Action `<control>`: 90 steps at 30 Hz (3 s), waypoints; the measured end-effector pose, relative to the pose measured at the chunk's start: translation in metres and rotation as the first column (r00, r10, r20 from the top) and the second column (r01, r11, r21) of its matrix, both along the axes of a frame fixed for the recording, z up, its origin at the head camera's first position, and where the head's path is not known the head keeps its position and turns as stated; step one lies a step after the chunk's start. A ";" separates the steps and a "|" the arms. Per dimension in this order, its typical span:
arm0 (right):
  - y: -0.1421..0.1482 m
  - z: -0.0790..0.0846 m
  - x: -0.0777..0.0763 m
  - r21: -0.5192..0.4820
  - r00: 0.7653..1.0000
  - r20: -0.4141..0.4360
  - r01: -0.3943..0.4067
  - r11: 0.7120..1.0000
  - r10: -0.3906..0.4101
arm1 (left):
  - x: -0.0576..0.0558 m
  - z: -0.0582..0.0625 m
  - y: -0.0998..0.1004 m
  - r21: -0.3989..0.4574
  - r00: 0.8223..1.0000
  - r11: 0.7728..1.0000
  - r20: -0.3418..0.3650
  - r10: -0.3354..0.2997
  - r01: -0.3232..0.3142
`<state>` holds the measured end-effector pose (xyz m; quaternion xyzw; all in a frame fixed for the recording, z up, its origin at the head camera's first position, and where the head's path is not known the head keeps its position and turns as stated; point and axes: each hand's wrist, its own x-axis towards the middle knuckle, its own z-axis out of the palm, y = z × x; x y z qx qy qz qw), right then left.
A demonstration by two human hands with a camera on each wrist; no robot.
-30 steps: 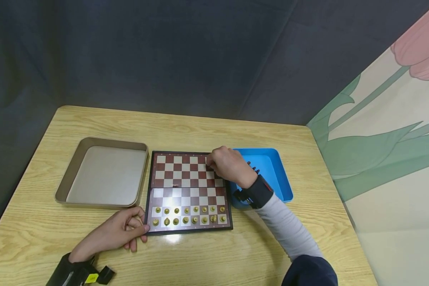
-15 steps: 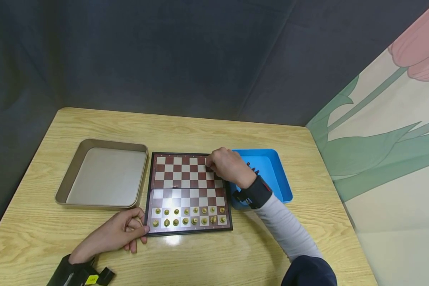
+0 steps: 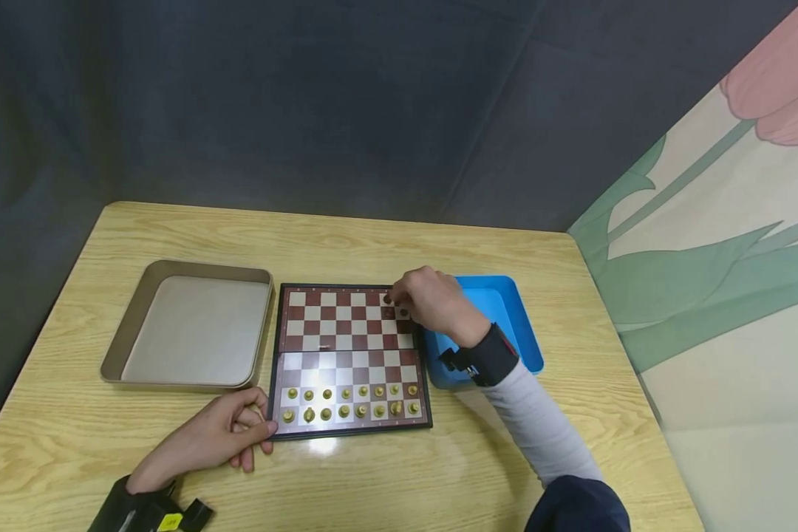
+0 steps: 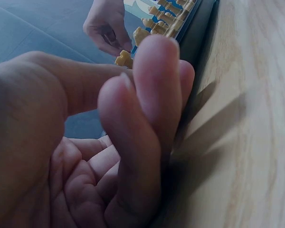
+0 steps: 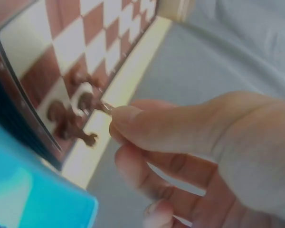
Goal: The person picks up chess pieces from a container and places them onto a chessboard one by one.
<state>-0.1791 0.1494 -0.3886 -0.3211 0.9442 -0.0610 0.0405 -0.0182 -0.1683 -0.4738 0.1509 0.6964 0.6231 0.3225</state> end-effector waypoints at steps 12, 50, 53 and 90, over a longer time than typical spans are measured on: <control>0.048 0.016 0.009 -0.157 0.997 -0.010 0.073 0.985 -0.076 | -0.003 -0.021 -0.007 0.010 1.000 1.000 0.014 -0.013 0.013; 0.119 -0.019 0.006 0.042 0.859 0.235 0.458 0.888 -0.455 | -0.005 -0.029 -0.007 0.000 1.000 1.000 0.013 -0.010 0.010; 0.119 -0.020 0.006 0.080 0.849 0.273 0.448 0.891 -0.452 | -0.005 -0.030 -0.007 0.009 1.000 1.000 0.016 -0.010 0.010; 0.120 -0.024 0.006 -0.006 0.874 0.170 0.463 0.887 -0.455 | -0.004 -0.023 -0.003 -0.011 1.000 1.000 0.004 0.000 0.000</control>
